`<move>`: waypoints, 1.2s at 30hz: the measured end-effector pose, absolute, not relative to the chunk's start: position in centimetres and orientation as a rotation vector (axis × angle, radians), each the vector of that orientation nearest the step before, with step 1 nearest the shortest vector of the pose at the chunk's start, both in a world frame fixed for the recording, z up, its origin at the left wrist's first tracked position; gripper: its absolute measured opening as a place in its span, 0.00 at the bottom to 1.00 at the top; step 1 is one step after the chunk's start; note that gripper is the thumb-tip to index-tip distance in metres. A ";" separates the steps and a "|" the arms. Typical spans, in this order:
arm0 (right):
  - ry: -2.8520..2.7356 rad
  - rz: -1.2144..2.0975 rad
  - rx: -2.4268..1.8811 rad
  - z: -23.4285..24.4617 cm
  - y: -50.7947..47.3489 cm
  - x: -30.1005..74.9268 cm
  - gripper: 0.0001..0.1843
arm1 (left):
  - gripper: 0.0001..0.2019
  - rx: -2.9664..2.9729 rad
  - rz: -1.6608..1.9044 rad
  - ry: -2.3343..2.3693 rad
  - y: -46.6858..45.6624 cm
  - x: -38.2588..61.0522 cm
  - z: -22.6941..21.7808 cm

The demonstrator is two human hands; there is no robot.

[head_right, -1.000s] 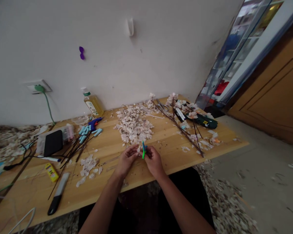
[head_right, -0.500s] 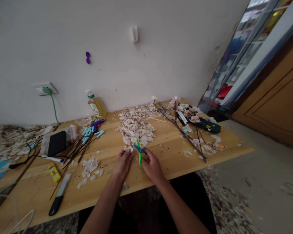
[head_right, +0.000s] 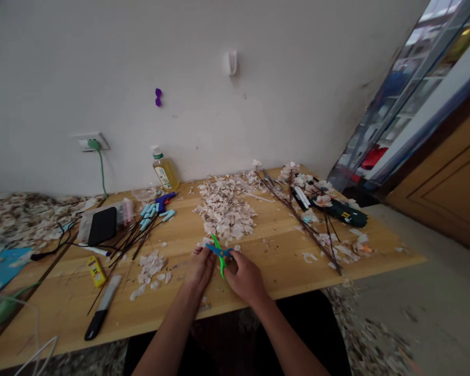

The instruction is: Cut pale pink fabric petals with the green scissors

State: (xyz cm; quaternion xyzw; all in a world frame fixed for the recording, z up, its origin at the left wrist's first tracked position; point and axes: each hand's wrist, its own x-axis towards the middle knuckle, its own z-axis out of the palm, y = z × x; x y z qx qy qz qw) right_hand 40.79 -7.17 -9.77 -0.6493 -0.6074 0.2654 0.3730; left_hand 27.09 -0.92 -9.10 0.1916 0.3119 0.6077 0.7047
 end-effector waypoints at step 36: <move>-1.568 0.645 -1.695 -9.6 -7.1 40.9 0.18 | 0.16 0.605 1.337 0.709 -1.2 27.4 -9.2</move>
